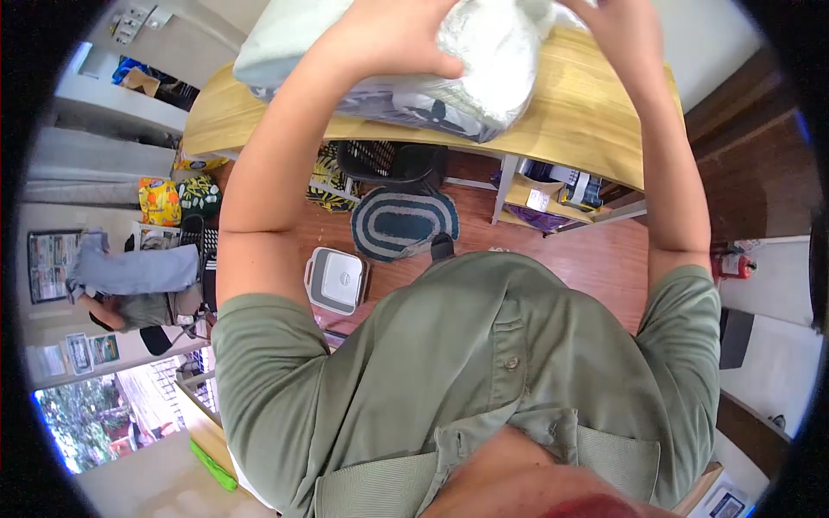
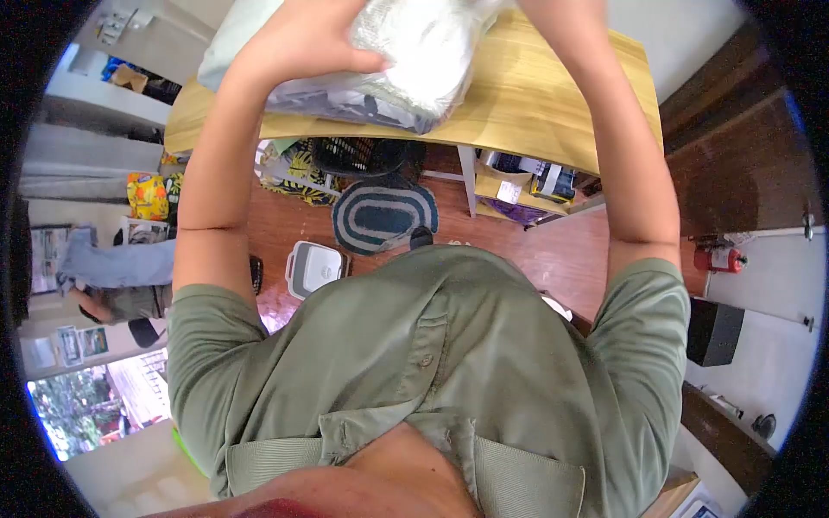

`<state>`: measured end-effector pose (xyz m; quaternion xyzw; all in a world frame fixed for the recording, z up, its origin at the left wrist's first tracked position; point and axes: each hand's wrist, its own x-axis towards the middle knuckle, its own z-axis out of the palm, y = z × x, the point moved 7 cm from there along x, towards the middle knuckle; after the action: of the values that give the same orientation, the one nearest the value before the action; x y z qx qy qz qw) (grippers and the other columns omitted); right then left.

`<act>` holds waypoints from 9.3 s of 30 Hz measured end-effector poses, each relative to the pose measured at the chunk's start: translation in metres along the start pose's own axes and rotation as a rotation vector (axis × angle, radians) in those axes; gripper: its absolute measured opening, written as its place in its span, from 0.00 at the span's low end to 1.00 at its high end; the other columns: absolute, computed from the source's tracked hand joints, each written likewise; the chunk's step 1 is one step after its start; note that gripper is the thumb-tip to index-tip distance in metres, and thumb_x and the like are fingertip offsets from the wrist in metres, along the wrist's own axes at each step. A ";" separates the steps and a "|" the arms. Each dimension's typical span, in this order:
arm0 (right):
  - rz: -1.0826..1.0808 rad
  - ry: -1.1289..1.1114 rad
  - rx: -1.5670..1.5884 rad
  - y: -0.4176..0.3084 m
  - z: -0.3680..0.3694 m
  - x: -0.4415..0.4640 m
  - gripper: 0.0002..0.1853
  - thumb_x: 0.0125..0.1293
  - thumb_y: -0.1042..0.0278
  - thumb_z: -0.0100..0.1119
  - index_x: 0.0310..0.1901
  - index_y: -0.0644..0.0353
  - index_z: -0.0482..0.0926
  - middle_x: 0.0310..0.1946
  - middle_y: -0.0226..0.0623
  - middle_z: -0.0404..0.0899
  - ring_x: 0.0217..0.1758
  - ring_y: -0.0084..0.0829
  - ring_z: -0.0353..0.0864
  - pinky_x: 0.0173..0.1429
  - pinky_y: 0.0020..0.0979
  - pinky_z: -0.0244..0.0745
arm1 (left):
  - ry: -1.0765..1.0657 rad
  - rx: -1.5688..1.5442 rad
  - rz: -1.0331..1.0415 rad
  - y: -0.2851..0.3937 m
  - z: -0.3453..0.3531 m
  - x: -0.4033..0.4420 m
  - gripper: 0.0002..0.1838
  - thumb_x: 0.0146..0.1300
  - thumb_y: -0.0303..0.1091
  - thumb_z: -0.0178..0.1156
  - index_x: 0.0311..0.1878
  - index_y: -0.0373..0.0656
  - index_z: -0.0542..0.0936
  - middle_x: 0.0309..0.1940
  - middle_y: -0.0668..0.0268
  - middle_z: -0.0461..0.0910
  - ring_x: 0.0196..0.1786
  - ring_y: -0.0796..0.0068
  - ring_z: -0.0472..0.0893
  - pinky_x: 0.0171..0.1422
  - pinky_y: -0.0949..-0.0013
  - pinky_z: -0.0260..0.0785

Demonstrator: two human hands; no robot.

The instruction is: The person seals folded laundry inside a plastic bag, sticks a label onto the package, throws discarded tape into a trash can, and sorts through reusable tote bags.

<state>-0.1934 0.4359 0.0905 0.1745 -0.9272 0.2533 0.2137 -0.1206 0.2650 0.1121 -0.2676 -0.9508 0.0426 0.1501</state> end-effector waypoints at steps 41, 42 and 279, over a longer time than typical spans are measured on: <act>1.673 -0.270 0.888 0.307 0.277 -0.412 0.08 0.58 0.60 0.60 0.36 0.53 0.79 0.35 0.29 0.82 0.40 0.29 0.76 0.50 0.46 0.64 | 0.653 -0.276 0.082 0.043 -0.007 -0.101 0.18 0.55 0.24 0.61 0.50 0.35 0.75 0.61 0.44 0.66 0.63 0.49 0.66 0.67 0.52 0.55; 1.670 -0.277 0.885 0.315 0.285 -0.420 0.08 0.58 0.60 0.60 0.36 0.53 0.79 0.35 0.29 0.82 0.40 0.29 0.76 0.50 0.46 0.64 | 0.740 -0.267 0.043 0.043 -0.006 -0.112 0.17 0.54 0.26 0.62 0.48 0.36 0.76 0.58 0.45 0.68 0.61 0.50 0.69 0.64 0.54 0.58; 0.167 -0.861 1.274 -0.066 0.134 -0.028 0.10 0.57 0.61 0.63 0.27 0.58 0.76 0.19 0.24 0.71 0.20 0.16 0.66 0.26 0.22 0.62 | -0.472 -0.157 0.047 -0.012 0.001 0.000 0.05 0.51 0.28 0.56 0.28 0.37 0.79 0.25 0.51 0.77 0.33 0.50 0.77 0.41 0.57 0.68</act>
<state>-0.1823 0.3152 -0.0018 0.2764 -0.6141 0.6629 -0.3272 -0.1269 0.2553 0.1136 -0.2832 -0.9534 0.0334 -0.0982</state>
